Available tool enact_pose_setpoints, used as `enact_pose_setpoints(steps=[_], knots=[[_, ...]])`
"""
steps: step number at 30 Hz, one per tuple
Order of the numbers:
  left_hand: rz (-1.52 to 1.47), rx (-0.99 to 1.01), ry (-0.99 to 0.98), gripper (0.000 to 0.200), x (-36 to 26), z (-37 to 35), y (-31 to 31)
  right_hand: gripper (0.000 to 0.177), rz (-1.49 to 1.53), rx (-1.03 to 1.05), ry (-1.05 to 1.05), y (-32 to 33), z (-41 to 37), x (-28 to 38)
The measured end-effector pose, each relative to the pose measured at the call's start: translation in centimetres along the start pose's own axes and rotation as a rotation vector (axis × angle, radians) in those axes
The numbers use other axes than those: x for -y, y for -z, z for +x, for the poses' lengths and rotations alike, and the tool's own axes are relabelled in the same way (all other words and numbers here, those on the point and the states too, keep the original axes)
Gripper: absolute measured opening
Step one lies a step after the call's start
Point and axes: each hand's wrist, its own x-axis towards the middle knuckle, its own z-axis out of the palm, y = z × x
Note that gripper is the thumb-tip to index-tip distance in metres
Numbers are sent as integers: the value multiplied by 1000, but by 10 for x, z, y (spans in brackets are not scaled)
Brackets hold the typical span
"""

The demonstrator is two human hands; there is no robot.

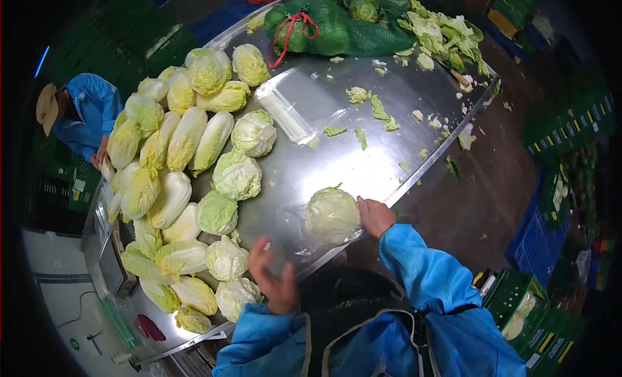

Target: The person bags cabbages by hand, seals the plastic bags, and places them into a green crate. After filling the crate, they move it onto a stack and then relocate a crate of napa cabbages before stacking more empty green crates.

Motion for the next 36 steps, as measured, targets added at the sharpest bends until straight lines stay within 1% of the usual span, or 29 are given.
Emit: enact_pose_setpoints(steps=[1,3,5,6,8,10,11,12,13,14,15,16,17,18,19,20,21,22,23,24,25,27,28,30,31,32,34,36], knots=[[-3,8,11,28,-10,11,-6,52,-10,-3,11,-2,0,-1],[95,636,-318,29,-19,34,-28,52,-15,-10,16,-5,3,-3],[269,696,-192,27,29,26,-77,53,11,11,14,-8,4,-9],[261,707,-194,27,45,19,-85,53,14,7,1,-5,5,-10],[197,629,-216,28,67,17,-97,39,-123,46,-90,13,11,-2],[174,660,-195,30,70,16,-97,28,34,-453,264,35,4,9],[159,663,-176,33,72,16,-100,31,129,-529,397,47,0,23],[144,687,-183,33,77,14,-99,37,292,-521,540,47,-8,37],[162,682,-199,35,85,14,-100,40,462,-315,682,31,1,38],[156,686,-229,39,91,14,-105,38,450,-117,742,-18,23,19],[-110,607,-51,42,89,17,-106,37,310,-219,743,-27,25,21],[-375,540,145,46,90,17,-104,44,397,-357,894,-38,33,9],[-509,485,370,53,119,1,-109,42,412,-290,830,-41,40,8],[-710,393,592,53,104,6,-117,39,359,-299,836,-37,41,4],[-276,570,304,53,111,6,-112,37,483,-233,756,-44,44,3],[-705,570,544,51,115,7,-114,35,604,-173,705,-42,52,-3],[-843,575,770,49,118,11,-117,35,581,-261,666,-41,52,-10],[-615,692,574,46,125,12,-117,37,668,-227,591,-44,51,-12],[-925,657,865,46,140,13,-119,40,762,-179,530,-51,51,-11],[-1041,633,1122,47,150,20,-119,43,863,-123,476,-58,49,-7],[-1042,644,1224,48,148,27,-117,46,970,-67,423,-65,49,-5],[-983,714,1256,48,125,32,-115,52,1190,43,336,-52,41,-10],[-960,749,1262,48,107,32,-113,52,1203,-1,332,-35,24,-15],[-940,843,1267,49,69,26,-118,61,1275,-9,195,1,-22,-25],[-940,891,1268,49,50,21,-122,65,1304,-21,296,21,-46,-34],[-950,942,1270,50,30,17,-129,65,1308,-35,303,36,-65,-42],[-1002,1077,1270,50,-15,5,-152,75,1299,-257,463,71,-107,-64],[-1066,1234,1273,51,-70,-14,-180,79,1132,-461,543,109,-167,-98]])
